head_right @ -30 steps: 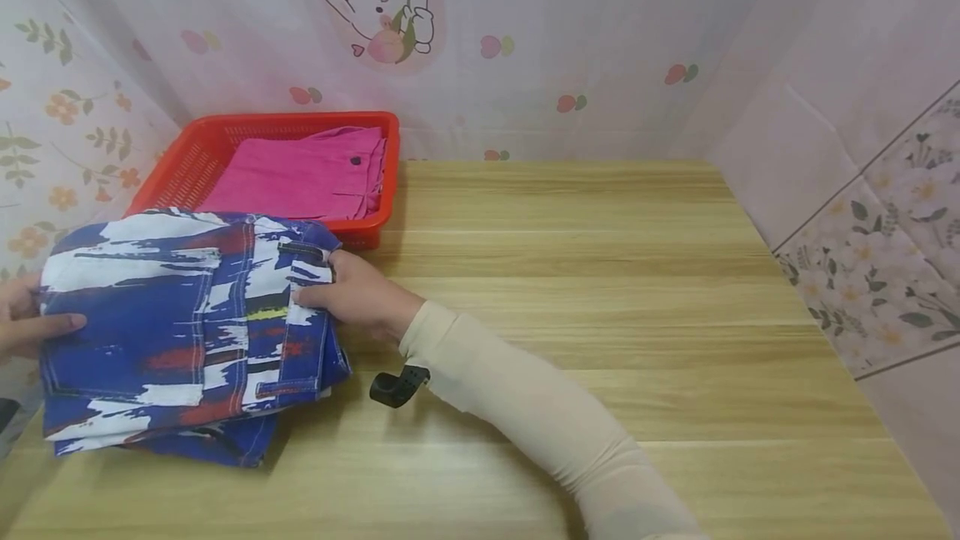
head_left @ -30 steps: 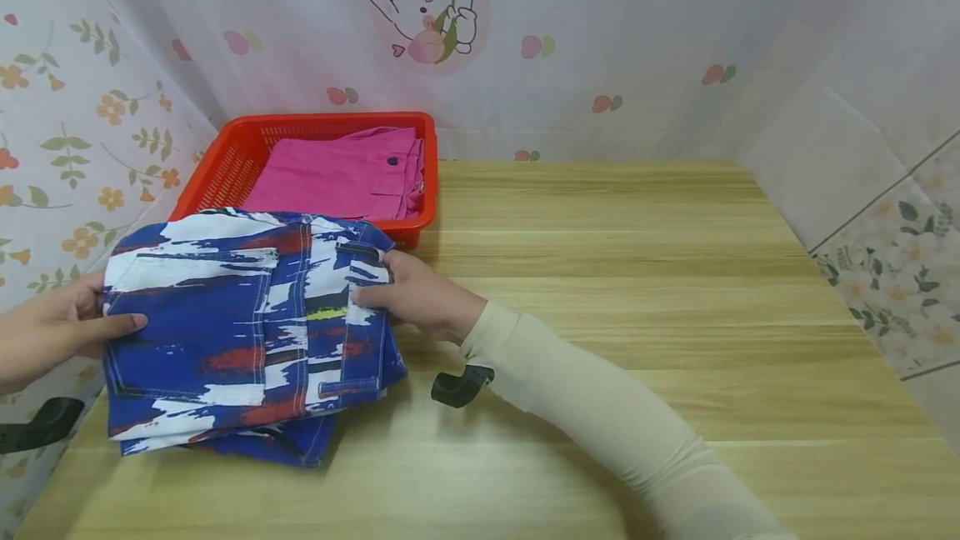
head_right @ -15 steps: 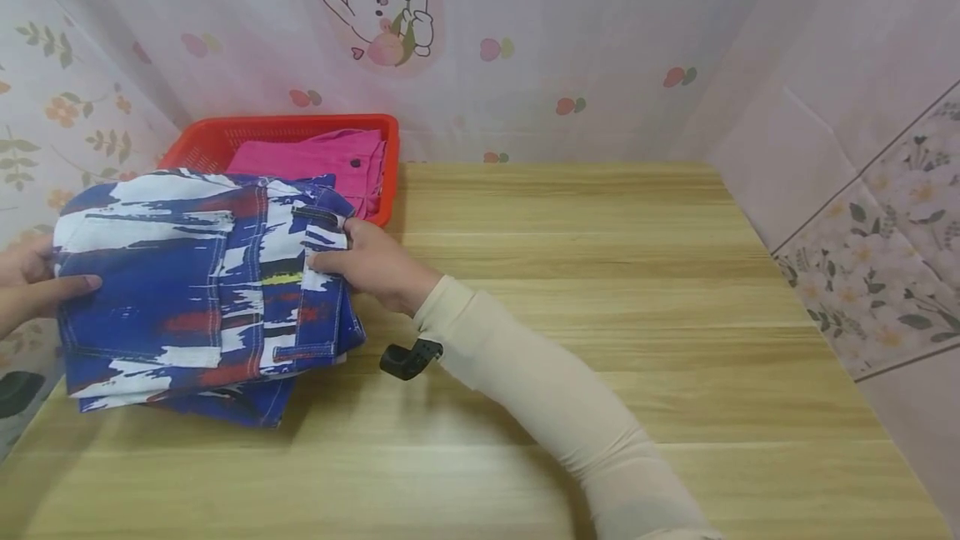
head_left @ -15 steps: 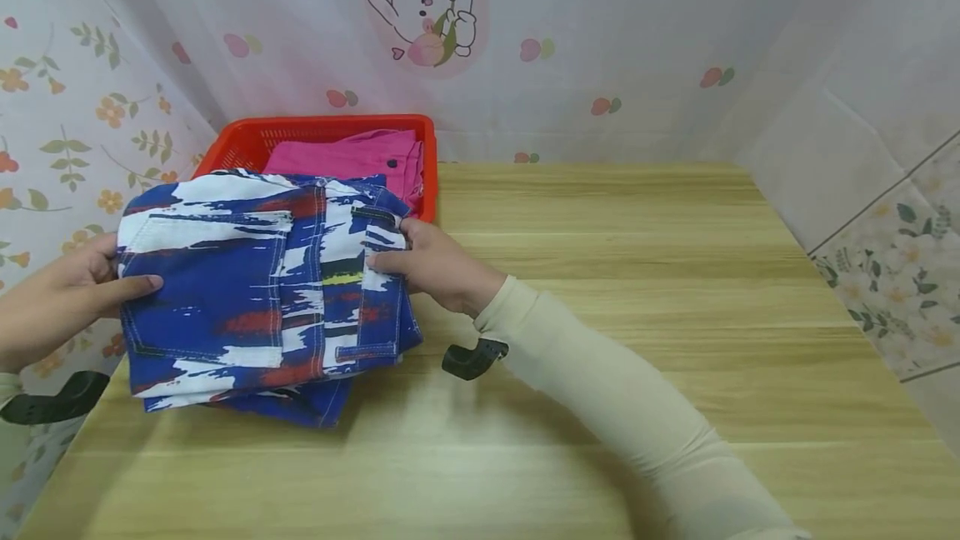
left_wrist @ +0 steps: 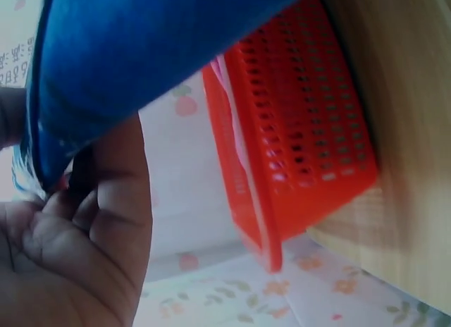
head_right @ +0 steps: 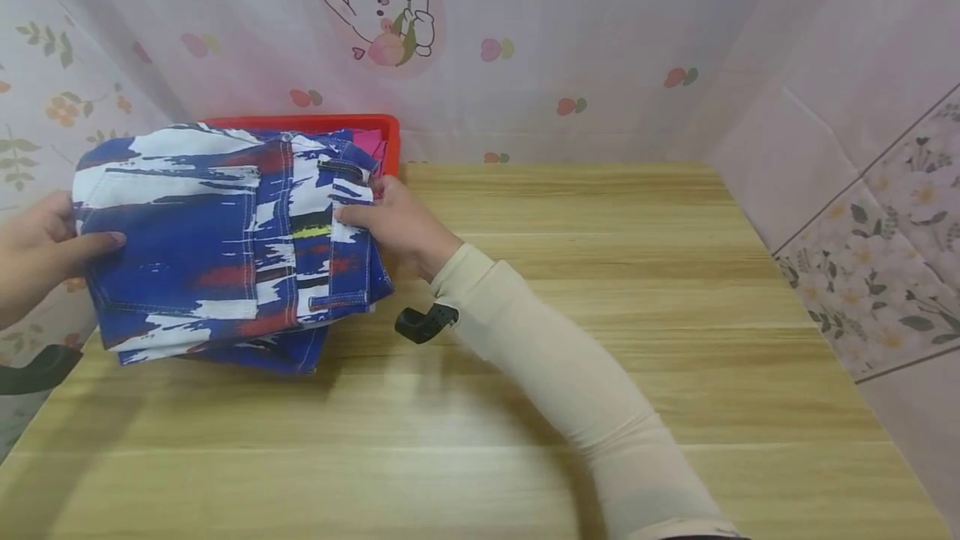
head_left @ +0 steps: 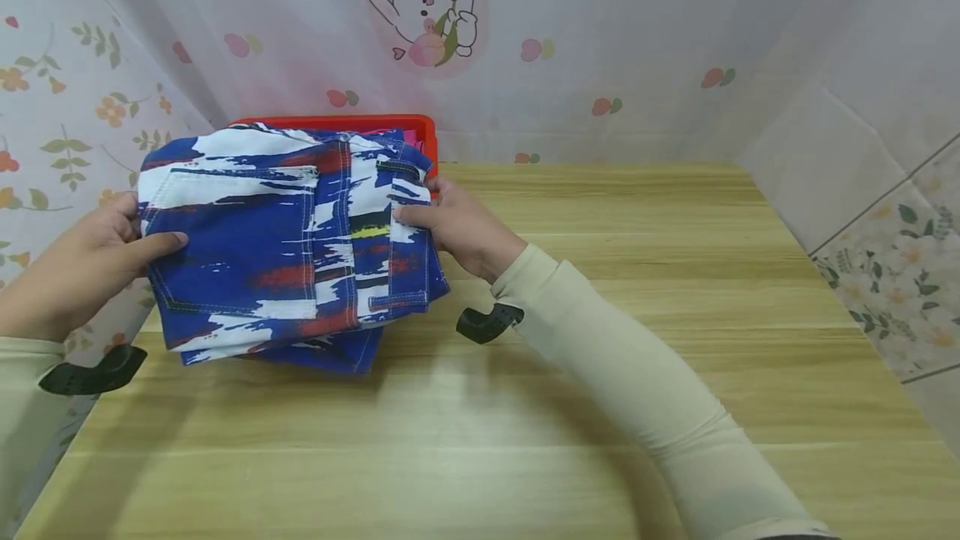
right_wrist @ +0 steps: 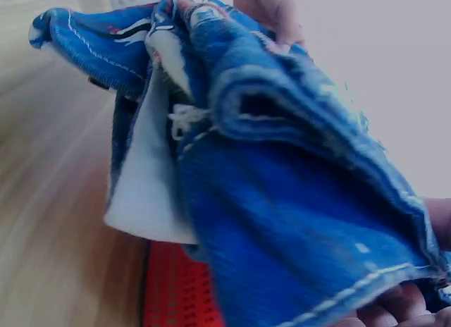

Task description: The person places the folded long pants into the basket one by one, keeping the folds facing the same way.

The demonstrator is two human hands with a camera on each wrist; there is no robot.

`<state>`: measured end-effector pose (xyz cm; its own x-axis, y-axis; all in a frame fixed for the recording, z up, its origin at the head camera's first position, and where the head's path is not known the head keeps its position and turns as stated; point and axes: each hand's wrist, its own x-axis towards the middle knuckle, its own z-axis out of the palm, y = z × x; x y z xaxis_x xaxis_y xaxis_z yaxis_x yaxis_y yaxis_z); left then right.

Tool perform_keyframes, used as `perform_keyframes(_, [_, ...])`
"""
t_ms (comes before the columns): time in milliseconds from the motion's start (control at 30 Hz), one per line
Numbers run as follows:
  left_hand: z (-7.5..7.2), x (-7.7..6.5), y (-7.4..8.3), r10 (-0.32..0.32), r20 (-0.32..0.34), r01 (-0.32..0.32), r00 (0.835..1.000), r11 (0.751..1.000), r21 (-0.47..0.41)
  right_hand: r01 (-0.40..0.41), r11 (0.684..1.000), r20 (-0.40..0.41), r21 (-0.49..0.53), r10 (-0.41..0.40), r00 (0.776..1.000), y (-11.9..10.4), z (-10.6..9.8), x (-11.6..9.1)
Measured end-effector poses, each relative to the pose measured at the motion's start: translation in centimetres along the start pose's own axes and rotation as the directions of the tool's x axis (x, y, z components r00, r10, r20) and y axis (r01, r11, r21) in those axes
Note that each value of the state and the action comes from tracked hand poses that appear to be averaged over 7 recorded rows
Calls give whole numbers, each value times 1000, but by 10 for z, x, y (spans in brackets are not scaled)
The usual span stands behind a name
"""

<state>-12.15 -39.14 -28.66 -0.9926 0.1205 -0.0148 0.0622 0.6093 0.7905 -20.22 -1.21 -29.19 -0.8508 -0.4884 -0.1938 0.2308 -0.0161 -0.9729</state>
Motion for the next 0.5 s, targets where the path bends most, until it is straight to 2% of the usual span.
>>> perform_keyframes(133, [2, 3, -1, 14, -34, -16, 999, 998, -58, -1, 1000, -53, 25, 3, 999, 0, 2, 0])
perform_keyframes(300, [4, 4, 4, -49, -61, 45, 997, 997, -69, -21, 1000, -52, 7, 22, 998, -3, 5, -2])
perform_keyframes(500, [5, 5, 10, -106, -35, 100, 994, 986, -130, -55, 998, -91, 6, 56, 994, -9, 12, -4])
